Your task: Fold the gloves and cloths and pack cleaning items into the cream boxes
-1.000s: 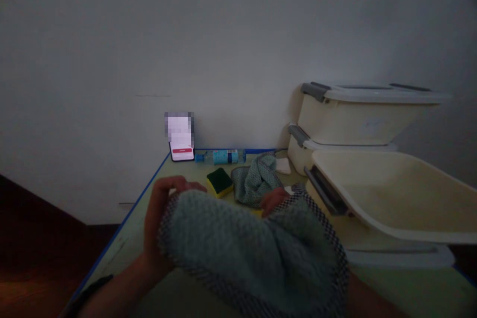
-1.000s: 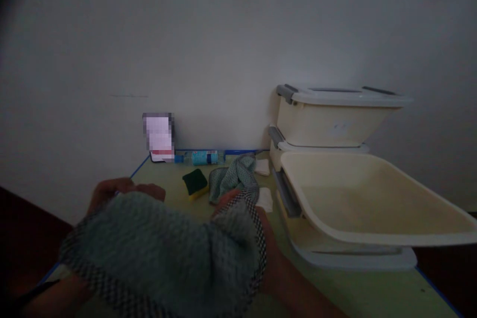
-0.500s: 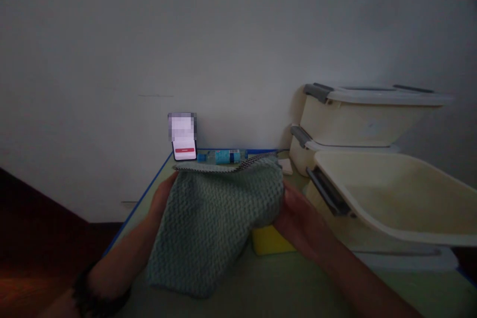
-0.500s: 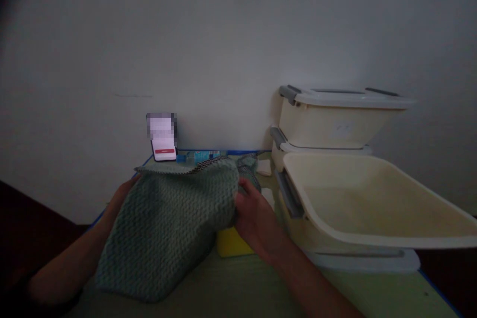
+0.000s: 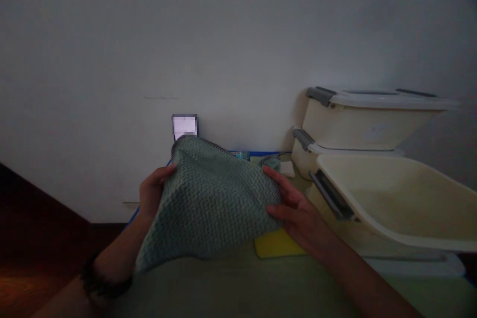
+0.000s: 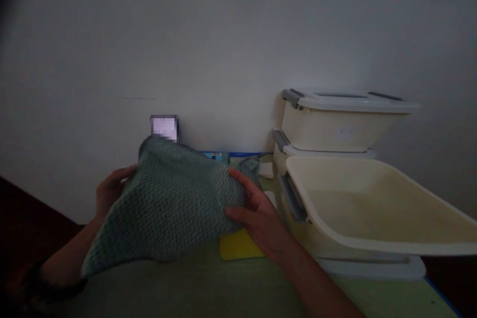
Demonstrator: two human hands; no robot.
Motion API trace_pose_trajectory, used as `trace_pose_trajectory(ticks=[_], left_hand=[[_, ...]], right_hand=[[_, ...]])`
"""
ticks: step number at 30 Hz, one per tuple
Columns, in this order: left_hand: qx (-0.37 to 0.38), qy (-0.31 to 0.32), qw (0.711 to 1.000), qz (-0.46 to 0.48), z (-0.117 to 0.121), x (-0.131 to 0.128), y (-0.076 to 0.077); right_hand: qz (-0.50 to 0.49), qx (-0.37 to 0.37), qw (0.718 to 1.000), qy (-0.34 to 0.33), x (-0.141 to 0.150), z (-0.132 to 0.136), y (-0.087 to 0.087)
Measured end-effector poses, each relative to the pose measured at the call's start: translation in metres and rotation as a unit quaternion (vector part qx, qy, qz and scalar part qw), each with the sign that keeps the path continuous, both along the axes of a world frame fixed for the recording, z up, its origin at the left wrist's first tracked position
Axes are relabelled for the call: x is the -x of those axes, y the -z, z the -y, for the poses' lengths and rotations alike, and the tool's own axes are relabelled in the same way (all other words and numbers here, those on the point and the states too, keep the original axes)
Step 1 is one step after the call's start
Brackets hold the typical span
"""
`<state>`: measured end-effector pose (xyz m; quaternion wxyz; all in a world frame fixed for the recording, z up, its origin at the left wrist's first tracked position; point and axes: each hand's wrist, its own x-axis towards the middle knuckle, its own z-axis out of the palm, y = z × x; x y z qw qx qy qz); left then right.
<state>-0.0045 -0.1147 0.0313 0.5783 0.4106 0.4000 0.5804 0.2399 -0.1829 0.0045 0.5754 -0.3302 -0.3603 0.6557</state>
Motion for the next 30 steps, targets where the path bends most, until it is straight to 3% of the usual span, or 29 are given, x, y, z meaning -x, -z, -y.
trace_pose_trajectory(ticks=[3, 7, 13, 18, 21, 24, 28, 30], left_hand=[[0.123, 0.043, 0.989, 0.070, 0.000, -0.002, -0.005], [0.177, 0.021, 0.982, 0.068, -0.002, -0.009, -0.003], [0.114, 0.005, 0.993, 0.022, -0.015, -0.012, 0.015], [0.059, -0.091, 0.981, -0.162, -0.020, -0.010, 0.023], [0.035, -0.075, 0.956, -0.282, -0.026, -0.004, 0.032], [-0.081, -0.045, 0.904, -0.418, -0.035, 0.005, 0.045], [-0.340, -0.075, 0.757, -0.553, -0.034, 0.011, 0.046], [-0.426, -0.007, 0.704, -0.568, -0.024, 0.009, 0.038]], right_hand=[[-0.017, -0.002, 1.000, -0.016, -0.001, 0.007, -0.011], [-0.044, 0.019, 0.999, 0.006, -0.003, 0.007, -0.018], [-0.027, 0.056, 0.992, 0.109, -0.002, -0.005, -0.009], [0.045, 0.087, 0.984, 0.146, -0.002, -0.008, -0.003], [0.160, 0.063, 0.973, 0.155, -0.005, -0.011, 0.005], [0.301, -0.007, 0.936, 0.180, -0.008, -0.013, 0.010], [0.394, -0.148, 0.893, 0.161, -0.011, -0.007, 0.003], [0.408, -0.213, 0.880, 0.115, -0.014, -0.004, -0.001]])
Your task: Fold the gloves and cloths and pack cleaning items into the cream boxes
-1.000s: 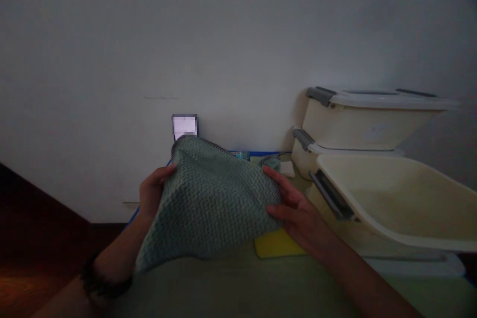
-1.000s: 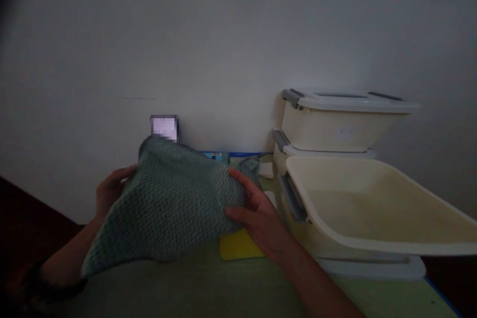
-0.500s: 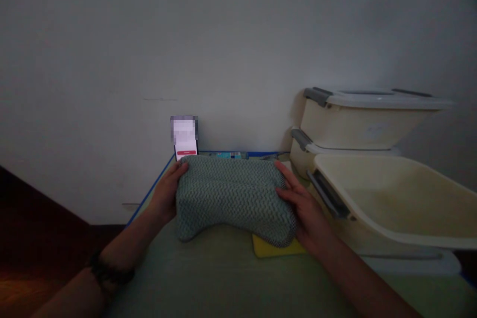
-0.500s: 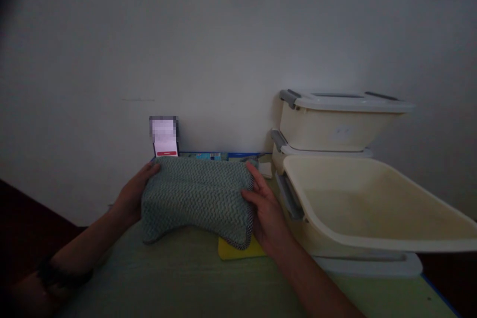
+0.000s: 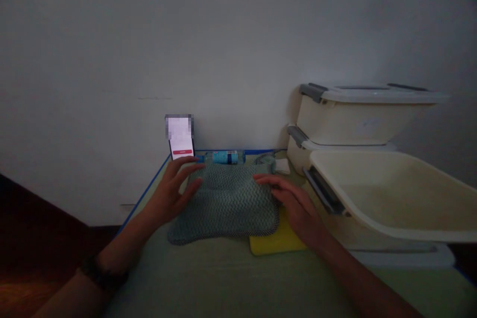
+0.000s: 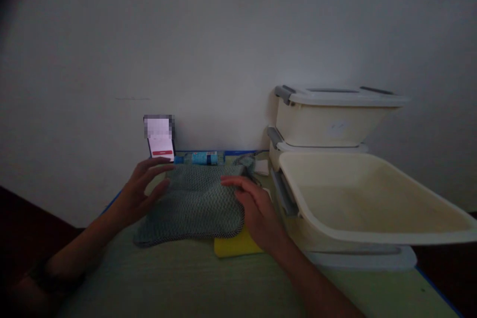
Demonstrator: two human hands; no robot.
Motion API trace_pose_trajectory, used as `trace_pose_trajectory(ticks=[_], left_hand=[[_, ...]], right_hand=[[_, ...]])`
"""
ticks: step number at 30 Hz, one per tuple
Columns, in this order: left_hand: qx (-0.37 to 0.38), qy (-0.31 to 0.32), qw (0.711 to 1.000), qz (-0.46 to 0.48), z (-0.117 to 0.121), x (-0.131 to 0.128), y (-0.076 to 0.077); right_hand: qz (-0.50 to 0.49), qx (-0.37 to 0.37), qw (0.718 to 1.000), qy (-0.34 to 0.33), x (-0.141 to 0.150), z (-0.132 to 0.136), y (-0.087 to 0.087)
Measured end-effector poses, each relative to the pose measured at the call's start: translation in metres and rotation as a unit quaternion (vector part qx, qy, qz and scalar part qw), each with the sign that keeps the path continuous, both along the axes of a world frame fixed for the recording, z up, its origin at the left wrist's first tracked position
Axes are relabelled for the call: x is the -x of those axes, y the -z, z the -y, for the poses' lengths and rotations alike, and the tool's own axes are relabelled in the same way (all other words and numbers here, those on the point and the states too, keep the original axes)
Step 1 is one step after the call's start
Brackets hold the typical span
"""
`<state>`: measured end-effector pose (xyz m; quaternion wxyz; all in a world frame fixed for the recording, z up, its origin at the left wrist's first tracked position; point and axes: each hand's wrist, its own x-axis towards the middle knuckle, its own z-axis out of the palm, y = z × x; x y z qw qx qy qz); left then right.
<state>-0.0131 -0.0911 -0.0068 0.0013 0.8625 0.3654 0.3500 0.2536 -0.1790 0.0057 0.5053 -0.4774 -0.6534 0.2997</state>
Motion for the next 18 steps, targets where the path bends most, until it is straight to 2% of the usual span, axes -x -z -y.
trace_pose_trajectory(ticks=[3, 6, 8, 11, 13, 15, 16, 18], left_hand=[[0.040, 0.137, 0.983, -0.112, 0.018, -0.009, -0.010], [0.108, 0.165, 0.963, -0.183, 0.027, -0.017, -0.008], [0.140, 0.149, 0.956, -0.212, 0.027, -0.019, -0.003], [0.154, 0.130, 0.952, -0.229, 0.024, -0.021, 0.004], [0.150, 0.116, 0.957, -0.220, 0.024, -0.023, 0.005], [0.145, 0.098, 0.963, -0.204, 0.025, -0.027, 0.005], [0.143, 0.089, 0.966, -0.198, 0.026, -0.028, 0.004], [0.140, 0.078, 0.968, -0.191, 0.027, -0.031, 0.004]], right_hand=[[0.118, -0.108, 0.985, -0.072, -0.005, 0.000, -0.001], [0.249, -0.179, 0.946, -0.103, -0.006, -0.004, 0.005], [0.283, -0.152, 0.940, -0.112, -0.003, -0.005, 0.010], [0.261, -0.080, 0.955, -0.113, 0.004, -0.003, 0.016], [0.231, -0.059, 0.969, -0.064, 0.007, -0.001, 0.019], [0.215, -0.054, 0.975, 0.030, 0.007, -0.004, 0.021], [0.224, -0.048, 0.970, 0.083, 0.006, -0.007, 0.022], [0.299, -0.006, 0.940, 0.164, 0.003, -0.018, 0.023]])
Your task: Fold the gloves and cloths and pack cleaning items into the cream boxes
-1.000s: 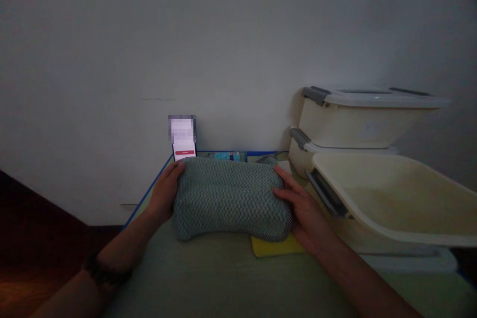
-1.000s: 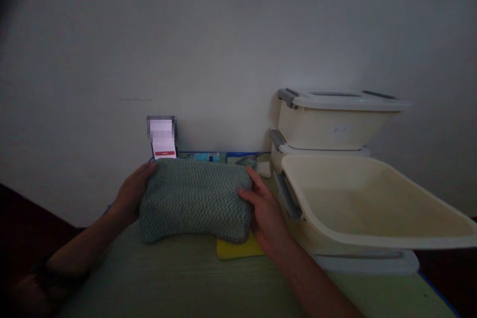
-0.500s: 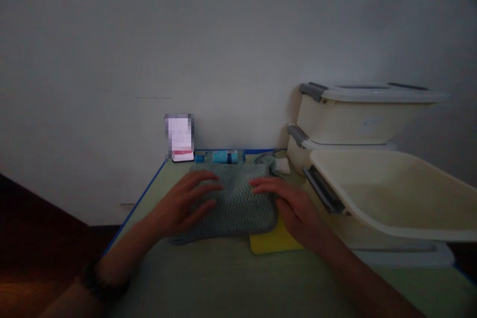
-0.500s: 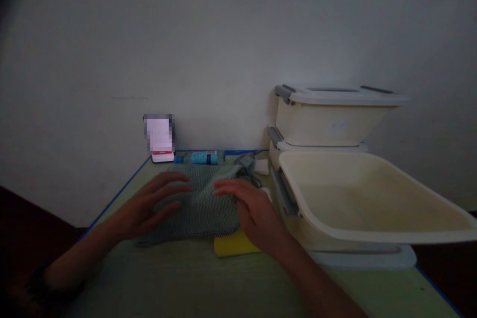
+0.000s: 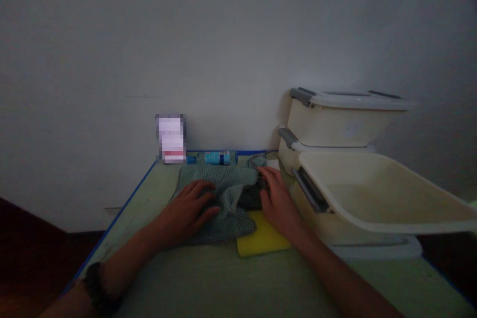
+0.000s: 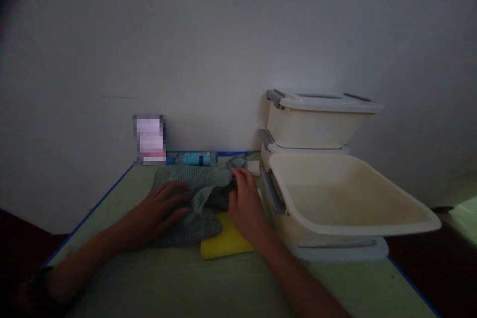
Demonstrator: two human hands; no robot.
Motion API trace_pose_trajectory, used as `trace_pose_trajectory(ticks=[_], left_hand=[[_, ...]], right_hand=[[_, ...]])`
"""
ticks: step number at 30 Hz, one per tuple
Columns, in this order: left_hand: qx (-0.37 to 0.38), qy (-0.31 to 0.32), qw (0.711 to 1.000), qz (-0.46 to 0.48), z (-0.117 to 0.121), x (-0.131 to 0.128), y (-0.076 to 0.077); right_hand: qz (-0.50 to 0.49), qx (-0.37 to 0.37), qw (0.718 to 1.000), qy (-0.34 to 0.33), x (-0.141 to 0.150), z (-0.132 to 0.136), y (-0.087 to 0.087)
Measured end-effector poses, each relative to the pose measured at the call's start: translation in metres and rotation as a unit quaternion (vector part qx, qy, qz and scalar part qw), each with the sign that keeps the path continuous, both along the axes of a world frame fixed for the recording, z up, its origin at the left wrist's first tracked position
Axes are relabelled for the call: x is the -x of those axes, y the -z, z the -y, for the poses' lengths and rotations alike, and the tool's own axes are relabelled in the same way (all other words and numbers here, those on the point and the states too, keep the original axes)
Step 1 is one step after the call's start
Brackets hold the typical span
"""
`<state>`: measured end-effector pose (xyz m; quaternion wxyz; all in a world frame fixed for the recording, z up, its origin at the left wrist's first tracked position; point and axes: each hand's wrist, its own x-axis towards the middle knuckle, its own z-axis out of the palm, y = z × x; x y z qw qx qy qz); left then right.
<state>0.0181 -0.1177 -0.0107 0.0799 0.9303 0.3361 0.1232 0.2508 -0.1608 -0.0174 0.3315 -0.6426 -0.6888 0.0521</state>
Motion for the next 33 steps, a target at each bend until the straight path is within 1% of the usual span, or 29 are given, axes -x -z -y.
trace_pose_trajectory(ticks=[1, 2, 4, 7, 10, 12, 15, 19, 22, 24, 25, 27, 28, 29, 30, 31, 32, 33], left_hand=[[-0.002, -0.003, 1.000, 0.001, 0.000, -0.001, 0.000], [-0.003, -0.004, 1.000, 0.003, -0.001, -0.001, 0.001], [-0.003, -0.002, 1.000, 0.007, -0.002, -0.001, 0.003], [-0.005, 0.005, 1.000, 0.016, -0.003, 0.001, 0.005], [-0.001, 0.010, 1.000, 0.025, -0.002, 0.002, 0.005], [0.002, 0.010, 0.999, 0.034, -0.002, 0.003, 0.005], [0.008, 0.021, 0.998, 0.052, -0.001, 0.005, 0.002], [0.013, 0.073, 0.995, 0.070, 0.003, 0.007, -0.003], [-0.010, 0.100, 0.992, 0.079, 0.006, 0.003, -0.005], [-0.021, 0.089, 0.991, 0.093, 0.007, 0.000, -0.006], [-0.024, 0.076, 0.991, 0.104, 0.008, -0.001, -0.006], [-0.018, 0.063, 0.990, 0.128, 0.009, -0.001, -0.007], [-0.009, 0.068, 0.988, 0.138, 0.009, -0.001, -0.007], [0.000, 0.075, 0.986, 0.147, 0.009, 0.000, -0.008], [0.011, 0.077, 0.984, 0.159, 0.009, 0.001, -0.008], [0.021, 0.065, 0.982, 0.174, 0.008, 0.002, -0.008], [0.026, 0.037, 0.981, 0.190, 0.005, 0.004, -0.007], [0.027, -0.009, 0.979, 0.204, 0.002, 0.006, -0.007]], right_hand=[[0.053, 0.031, 0.997, 0.037, -0.002, -0.007, 0.001], [0.116, 0.077, 0.988, 0.062, -0.004, -0.014, 0.001], [0.158, 0.117, 0.977, 0.087, -0.006, -0.029, 0.002], [0.175, 0.140, 0.965, 0.135, -0.005, -0.045, 0.001], [0.189, 0.152, 0.953, 0.182, -0.001, -0.052, -0.001], [0.195, 0.156, 0.948, 0.196, 0.001, -0.052, -0.001], [0.195, 0.150, 0.949, 0.195, 0.002, -0.048, -0.001], [0.175, 0.106, 0.963, 0.173, 0.006, -0.041, -0.004], [0.164, 0.060, 0.973, 0.153, 0.013, -0.030, -0.008], [0.152, 0.024, 0.982, 0.111, 0.018, -0.018, -0.009], [0.135, -0.003, 0.988, 0.070, 0.020, -0.012, -0.009], [0.090, -0.036, 0.995, -0.039, 0.022, 0.001, -0.006], [0.073, -0.035, 0.992, -0.100, 0.023, 0.006, -0.005], [0.050, -0.030, 0.988, -0.140, 0.023, 0.011, -0.004], [0.019, -0.024, 0.987, -0.161, 0.023, 0.014, -0.004], [-0.018, -0.017, 0.987, -0.161, 0.023, 0.016, -0.004], [-0.063, -0.012, 0.987, -0.145, 0.022, 0.017, -0.004], [-0.108, -0.007, 0.986, -0.126, 0.020, 0.018, -0.005]])
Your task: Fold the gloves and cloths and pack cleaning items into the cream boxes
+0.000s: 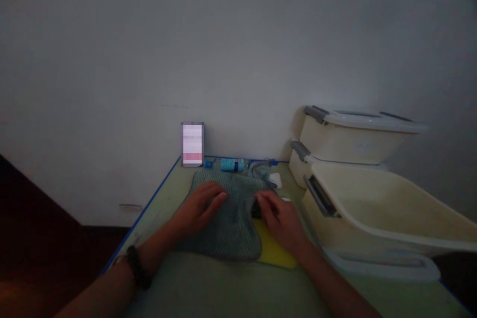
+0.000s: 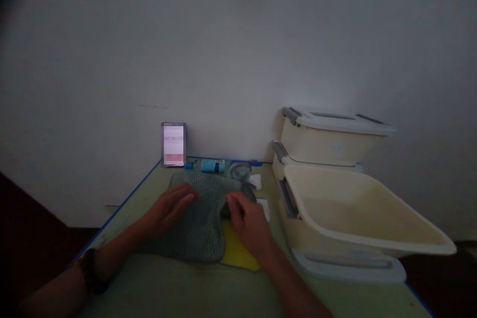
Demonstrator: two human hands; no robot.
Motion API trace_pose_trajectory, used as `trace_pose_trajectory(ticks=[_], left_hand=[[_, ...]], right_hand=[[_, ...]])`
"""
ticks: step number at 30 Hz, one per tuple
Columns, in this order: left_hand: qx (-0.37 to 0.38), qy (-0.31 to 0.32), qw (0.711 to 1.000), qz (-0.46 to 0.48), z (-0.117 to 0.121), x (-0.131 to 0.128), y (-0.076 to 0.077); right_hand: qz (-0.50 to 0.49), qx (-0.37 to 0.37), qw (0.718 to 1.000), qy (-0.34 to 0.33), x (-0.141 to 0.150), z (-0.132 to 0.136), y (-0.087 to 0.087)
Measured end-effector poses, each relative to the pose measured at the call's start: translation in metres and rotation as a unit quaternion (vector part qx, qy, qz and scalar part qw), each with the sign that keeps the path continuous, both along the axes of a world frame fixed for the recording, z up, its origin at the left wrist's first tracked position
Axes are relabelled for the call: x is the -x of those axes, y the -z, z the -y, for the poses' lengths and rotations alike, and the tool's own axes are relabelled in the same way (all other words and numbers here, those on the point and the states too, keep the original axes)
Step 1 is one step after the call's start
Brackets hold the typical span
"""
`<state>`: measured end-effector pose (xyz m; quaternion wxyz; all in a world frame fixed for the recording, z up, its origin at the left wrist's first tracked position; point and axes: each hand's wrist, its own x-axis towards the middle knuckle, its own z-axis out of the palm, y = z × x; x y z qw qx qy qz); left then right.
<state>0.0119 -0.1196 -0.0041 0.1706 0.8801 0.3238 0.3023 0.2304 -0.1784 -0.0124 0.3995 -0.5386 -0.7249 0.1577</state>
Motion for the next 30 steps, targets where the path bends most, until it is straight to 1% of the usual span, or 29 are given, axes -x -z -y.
trace_pose_trajectory(ticks=[2, 4, 5, 7, 9, 11, 14, 17, 21, 23, 26, 28, 30], left_hand=[[0.023, -0.122, 0.992, -0.003, -0.010, 0.006, 0.002], [0.054, -0.229, 0.971, -0.039, -0.021, 0.013, 0.005], [0.070, -0.263, 0.961, -0.058, -0.027, 0.017, 0.006], [0.099, -0.293, 0.947, -0.084, -0.035, 0.024, 0.007], [0.120, -0.301, 0.941, -0.099, -0.039, 0.028, 0.007], [0.141, -0.304, 0.937, -0.101, -0.040, 0.029, 0.006], [0.158, -0.300, 0.938, -0.070, -0.041, 0.028, 0.008], [0.136, -0.293, 0.946, -0.033, -0.045, 0.029, 0.014], [0.127, -0.284, 0.950, -0.021, -0.048, 0.032, 0.020], [0.132, -0.281, 0.950, -0.035, -0.048, 0.032, 0.020], [0.135, -0.273, 0.949, -0.084, -0.047, 0.031, 0.021], [0.122, -0.271, 0.949, -0.107, -0.048, 0.030, 0.023], [0.096, -0.276, 0.950, -0.110, -0.050, 0.029, 0.026]], right_hand=[[-0.061, 0.026, 0.998, 0.018, -0.003, 0.000, -0.002], [-0.067, 0.047, 0.996, 0.021, -0.006, 0.000, -0.003], [-0.052, 0.056, 0.997, 0.016, -0.007, 0.000, -0.002], [-0.010, 0.070, 0.997, -0.002, -0.008, 0.000, 0.000], [0.017, 0.080, 0.996, -0.030, -0.007, -0.001, 0.002], [0.018, 0.087, 0.995, -0.045, -0.005, -0.001, 0.005], [0.014, 0.084, 0.996, -0.034, -0.004, -0.001, 0.009], [0.034, 0.065, 0.997, -0.008, -0.003, 0.000, 0.012], [0.056, 0.022, 0.998, 0.009, -0.004, 0.000, 0.012], [0.044, 0.016, 0.999, 0.004, -0.003, -0.001, 0.011], [0.008, 0.055, 0.998, 0.014, -0.003, -0.005, 0.013], [-0.005, 0.070, 0.997, 0.026, -0.003, -0.008, 0.017], [0.004, 0.056, 0.998, 0.027, -0.004, -0.010, 0.020]])
